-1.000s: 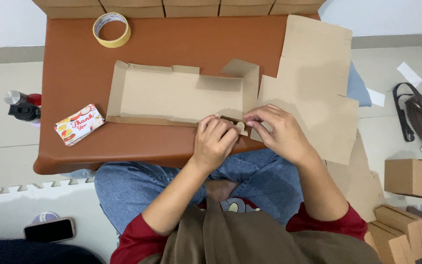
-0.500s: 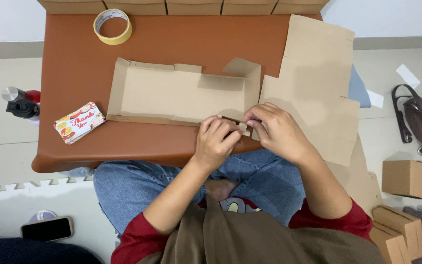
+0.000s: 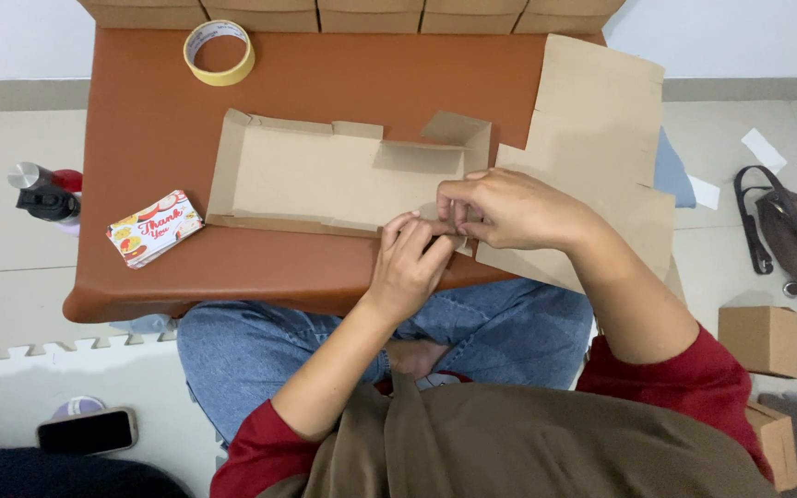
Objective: The person assembles a flat cardboard box by folding the sides and securing the tabs. They then place a small packet of thank you notes inside the box and close the lid.
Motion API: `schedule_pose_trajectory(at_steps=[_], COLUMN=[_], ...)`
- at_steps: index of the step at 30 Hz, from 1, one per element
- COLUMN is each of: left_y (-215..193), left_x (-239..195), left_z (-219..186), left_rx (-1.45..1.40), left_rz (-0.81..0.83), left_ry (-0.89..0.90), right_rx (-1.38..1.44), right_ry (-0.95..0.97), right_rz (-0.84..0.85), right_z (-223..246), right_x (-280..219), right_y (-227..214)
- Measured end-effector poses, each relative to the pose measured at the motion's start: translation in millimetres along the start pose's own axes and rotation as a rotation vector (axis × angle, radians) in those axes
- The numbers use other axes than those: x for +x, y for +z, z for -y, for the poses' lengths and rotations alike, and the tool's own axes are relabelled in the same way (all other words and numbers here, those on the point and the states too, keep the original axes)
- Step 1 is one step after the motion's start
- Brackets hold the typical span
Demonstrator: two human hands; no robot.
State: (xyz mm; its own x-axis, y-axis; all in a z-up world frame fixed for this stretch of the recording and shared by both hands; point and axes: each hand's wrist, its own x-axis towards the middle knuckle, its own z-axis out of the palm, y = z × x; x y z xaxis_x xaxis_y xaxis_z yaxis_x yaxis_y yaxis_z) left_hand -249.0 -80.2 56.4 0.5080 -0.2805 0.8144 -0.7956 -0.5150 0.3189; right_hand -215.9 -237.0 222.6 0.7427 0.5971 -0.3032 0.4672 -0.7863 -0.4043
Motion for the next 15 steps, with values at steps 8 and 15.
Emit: schedule_pose_trajectory(at_steps=[8, 15], left_y=[-26.3, -23.8], left_x=[19.5, 13.7], left_z=[-11.6, -6.0], left_rx=[-0.11, -0.136], left_rz=[0.143, 0.133], left_ry=[-0.055, -0.05], right_rx=[-0.106, -0.217], right_ry=[-0.047, -0.094], right_rz=[0.086, -0.387], right_z=[-25.6, -39.9], right_x=[18.7, 17.3], right_y=[16.3, 12.9])
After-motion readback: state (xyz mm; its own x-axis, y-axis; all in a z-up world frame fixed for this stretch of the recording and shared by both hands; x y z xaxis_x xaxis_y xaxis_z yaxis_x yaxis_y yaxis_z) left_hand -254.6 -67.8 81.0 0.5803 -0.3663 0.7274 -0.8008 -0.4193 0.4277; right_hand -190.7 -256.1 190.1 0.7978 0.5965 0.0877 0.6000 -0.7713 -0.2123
